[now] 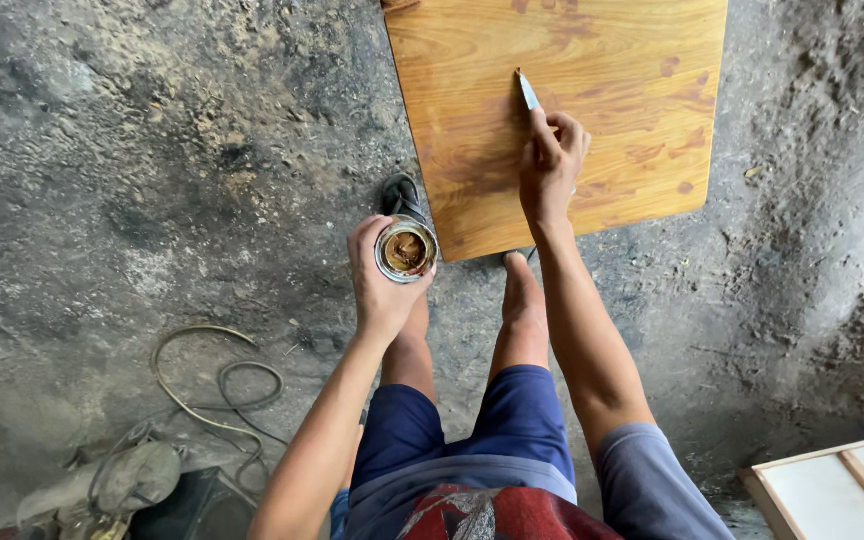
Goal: The person applies a liquid finish to a wooden chair using a small spatula and a cloth, dipping the spatula into a small tin to spread the finish into the ornate carvings.
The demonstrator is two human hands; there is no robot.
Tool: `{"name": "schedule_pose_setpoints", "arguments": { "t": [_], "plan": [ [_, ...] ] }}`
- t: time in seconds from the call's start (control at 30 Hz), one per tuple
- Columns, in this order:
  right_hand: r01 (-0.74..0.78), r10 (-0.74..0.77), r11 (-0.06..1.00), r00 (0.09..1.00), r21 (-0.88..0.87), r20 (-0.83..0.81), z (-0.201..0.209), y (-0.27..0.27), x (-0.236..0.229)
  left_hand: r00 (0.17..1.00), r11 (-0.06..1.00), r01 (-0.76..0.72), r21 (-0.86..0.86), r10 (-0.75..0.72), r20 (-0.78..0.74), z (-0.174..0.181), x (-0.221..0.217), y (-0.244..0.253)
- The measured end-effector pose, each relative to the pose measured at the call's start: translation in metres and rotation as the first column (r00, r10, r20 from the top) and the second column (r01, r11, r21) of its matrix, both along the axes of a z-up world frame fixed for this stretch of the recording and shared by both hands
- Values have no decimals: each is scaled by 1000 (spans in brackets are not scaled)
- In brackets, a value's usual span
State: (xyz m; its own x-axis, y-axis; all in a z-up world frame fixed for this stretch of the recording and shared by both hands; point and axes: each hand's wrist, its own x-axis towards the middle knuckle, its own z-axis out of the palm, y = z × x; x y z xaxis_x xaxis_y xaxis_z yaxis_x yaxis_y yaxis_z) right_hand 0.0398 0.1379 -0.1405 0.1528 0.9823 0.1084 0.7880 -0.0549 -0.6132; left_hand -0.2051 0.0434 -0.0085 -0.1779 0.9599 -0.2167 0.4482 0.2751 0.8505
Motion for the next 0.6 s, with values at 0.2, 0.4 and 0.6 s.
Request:
{"name": "schedule_pose_setpoints", "arguments": {
  "t": [0.2, 0.4, 0.6],
  "plan": [
    [36, -36, 999, 998, -8, -45, -1, 5, -10, 998, 998, 60, 3, -60, 32, 0, -6, 6],
    [-55, 58, 998, 995, 40, -79, 5, 14, -11, 996, 996, 83, 40, -84, 13, 3, -4, 8],
    [-128, 128, 992, 992, -14, -5, 2, 16, -17, 997, 994, 71, 87, -74, 33, 3, -4, 8]
  ]
}}
